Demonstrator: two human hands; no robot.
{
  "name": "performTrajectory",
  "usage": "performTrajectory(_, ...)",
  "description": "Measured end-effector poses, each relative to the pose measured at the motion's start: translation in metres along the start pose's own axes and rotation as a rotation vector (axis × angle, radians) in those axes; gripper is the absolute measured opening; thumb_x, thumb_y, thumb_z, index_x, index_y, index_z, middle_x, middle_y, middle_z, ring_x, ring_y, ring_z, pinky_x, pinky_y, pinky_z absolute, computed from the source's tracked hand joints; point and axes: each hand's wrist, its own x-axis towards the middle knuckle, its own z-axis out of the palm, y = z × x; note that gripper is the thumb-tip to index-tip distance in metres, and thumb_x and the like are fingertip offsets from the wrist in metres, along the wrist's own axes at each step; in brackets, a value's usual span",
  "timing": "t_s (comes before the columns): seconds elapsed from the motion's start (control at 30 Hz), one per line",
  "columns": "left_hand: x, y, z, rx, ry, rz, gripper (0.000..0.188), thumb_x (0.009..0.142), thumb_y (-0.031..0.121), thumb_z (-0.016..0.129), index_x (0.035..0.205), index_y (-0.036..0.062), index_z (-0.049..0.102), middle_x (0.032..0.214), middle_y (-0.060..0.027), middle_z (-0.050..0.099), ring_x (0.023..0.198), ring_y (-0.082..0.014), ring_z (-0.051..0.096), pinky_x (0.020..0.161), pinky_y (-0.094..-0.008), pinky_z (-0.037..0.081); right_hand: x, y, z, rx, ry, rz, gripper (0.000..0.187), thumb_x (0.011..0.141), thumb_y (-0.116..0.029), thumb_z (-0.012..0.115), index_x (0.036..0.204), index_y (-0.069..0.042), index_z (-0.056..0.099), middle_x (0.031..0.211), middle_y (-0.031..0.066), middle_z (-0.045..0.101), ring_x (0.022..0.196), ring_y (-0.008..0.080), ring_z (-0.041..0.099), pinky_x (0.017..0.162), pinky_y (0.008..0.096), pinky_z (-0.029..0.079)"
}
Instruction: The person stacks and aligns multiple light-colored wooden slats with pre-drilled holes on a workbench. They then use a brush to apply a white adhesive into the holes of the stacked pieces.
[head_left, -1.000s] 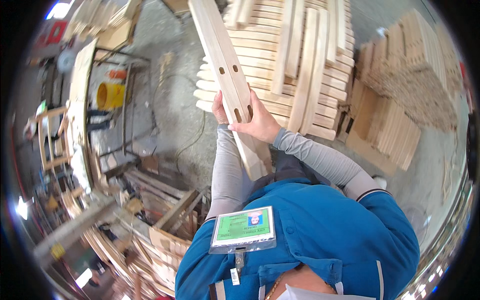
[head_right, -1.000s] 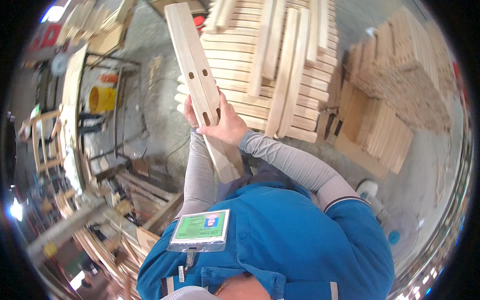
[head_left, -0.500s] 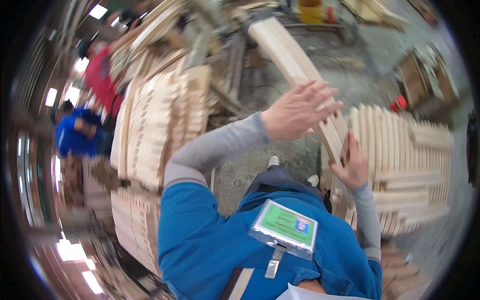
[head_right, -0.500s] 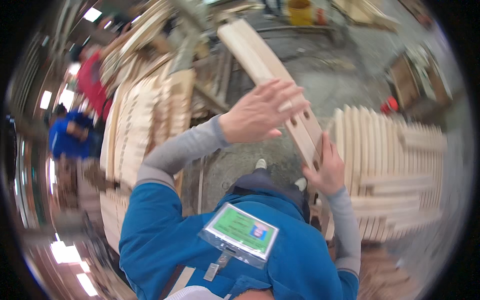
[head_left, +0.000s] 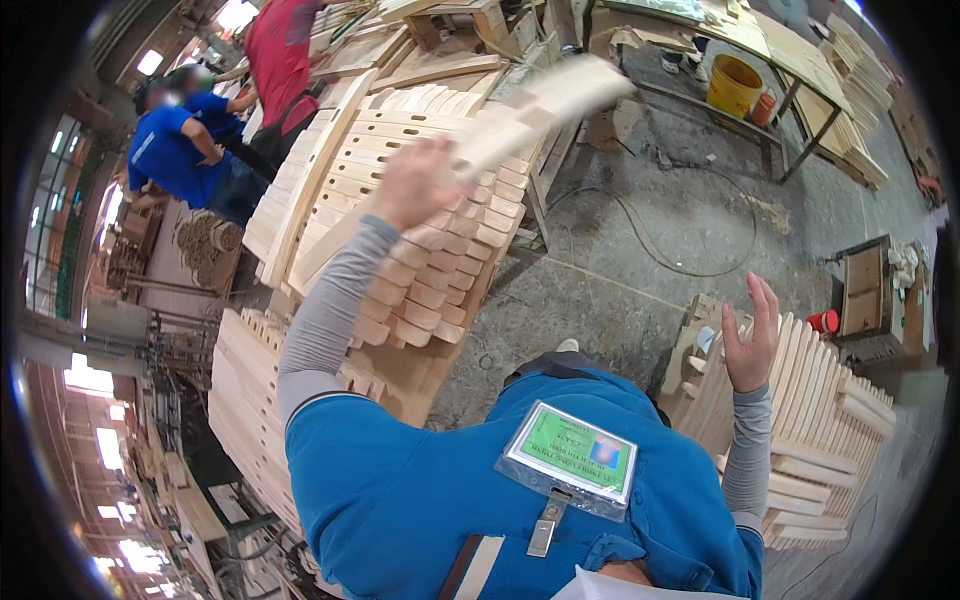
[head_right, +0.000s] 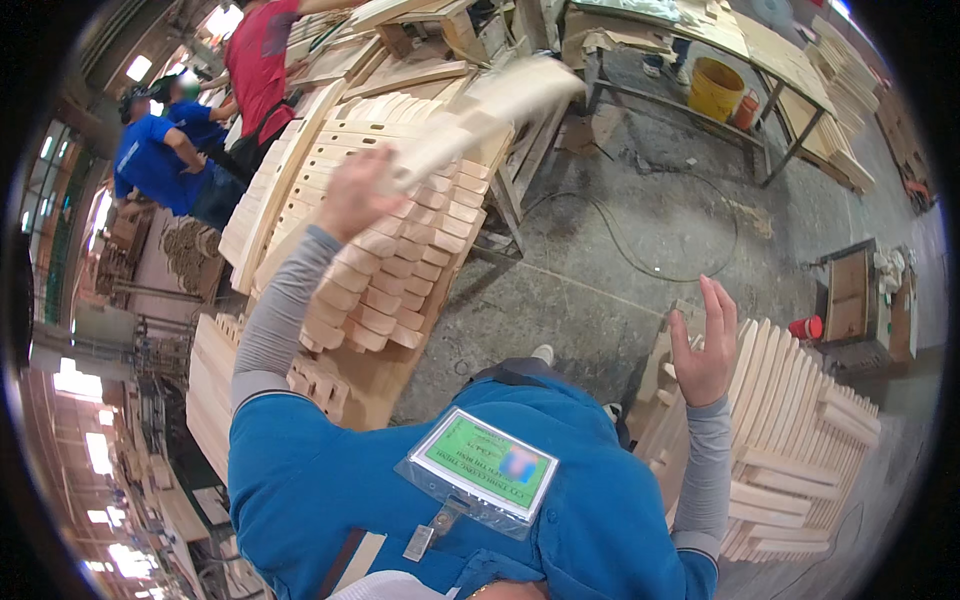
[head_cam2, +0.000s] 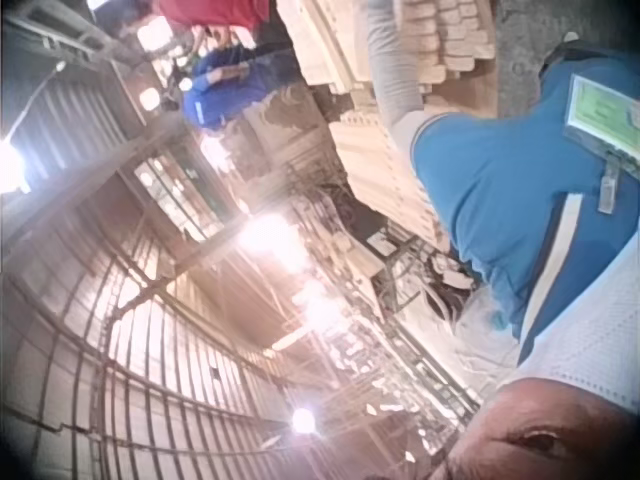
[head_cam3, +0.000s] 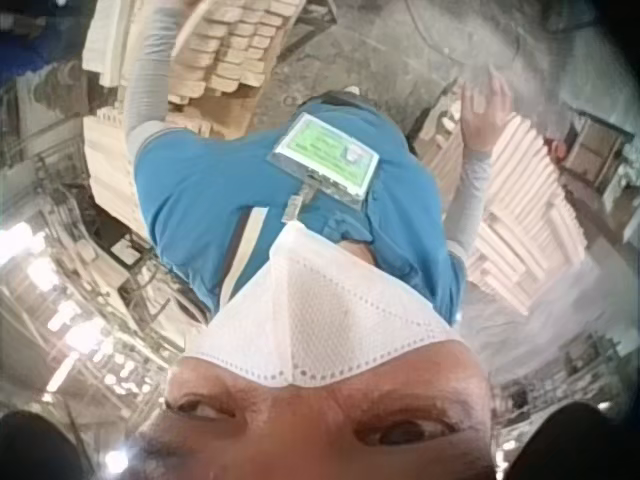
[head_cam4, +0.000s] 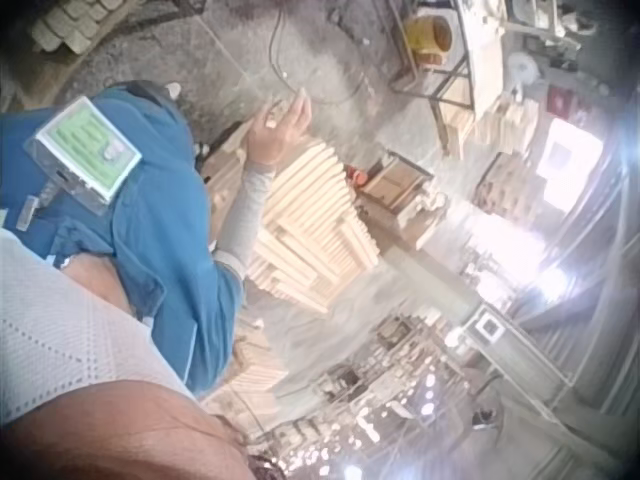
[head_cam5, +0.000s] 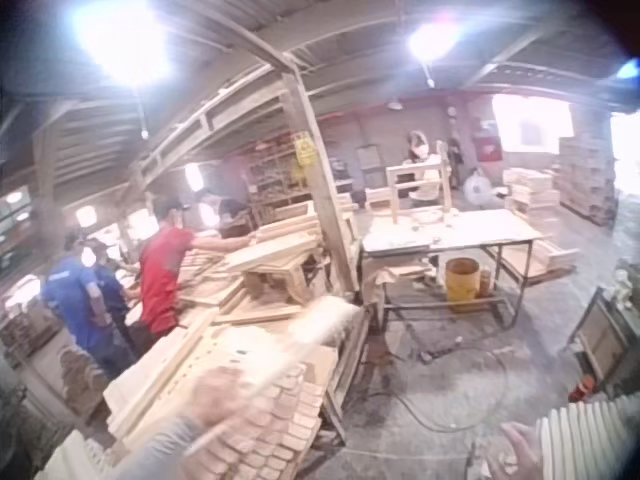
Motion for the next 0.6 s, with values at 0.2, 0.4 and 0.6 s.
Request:
performTrajectory(0.2,-0.062,-0.192,0.011,0.099,-0.11,-0.507,0.064,0.065,0.044,0.068,0.103,-0.0049,0.054,0.095,-0.0244,0.058,0.092,-0.0372,0.054,0.081,-0.0429,0.042,-0.076,0.053,0.023,-0.155,-0.133,0.319,0.047,0.076,-0.005,0.059,0.12,-0.001,0.045,0.115,0.019,0.049,0.109,0.0334,0.046,0.091,0.0387,0.038)
performTrajectory(0.4,-0.03,-0.239,0.038,0.179,-0.172,-0.62,0.061,0.07,0.05,0.063,0.109,0.0041,0.057,0.105,-0.0179,0.058,0.101,-0.0334,0.052,0.085,-0.042,0.041,-0.205,0.089,-0.036,-0.469,-0.166,0.757,0.046,0.075,-0.011,0.06,0.118,-0.003,0.048,0.113,0.0183,0.051,0.107,0.0329,0.047,0.092,0.0388,0.037)
performTrajectory(0.6,-0.007,-0.153,0.06,0.294,-0.271,-0.554,0.056,0.076,0.041,0.062,0.111,-0.0015,0.054,0.108,-0.0195,0.056,0.102,-0.0335,0.051,0.087,-0.0405,0.04,-0.294,0.097,-0.07,-0.655,-0.104,1.208,0.045,0.077,-0.023,0.06,0.116,-0.005,0.049,0.119,0.0195,0.047,0.113,0.0326,0.043,0.097,0.0376,0.035)
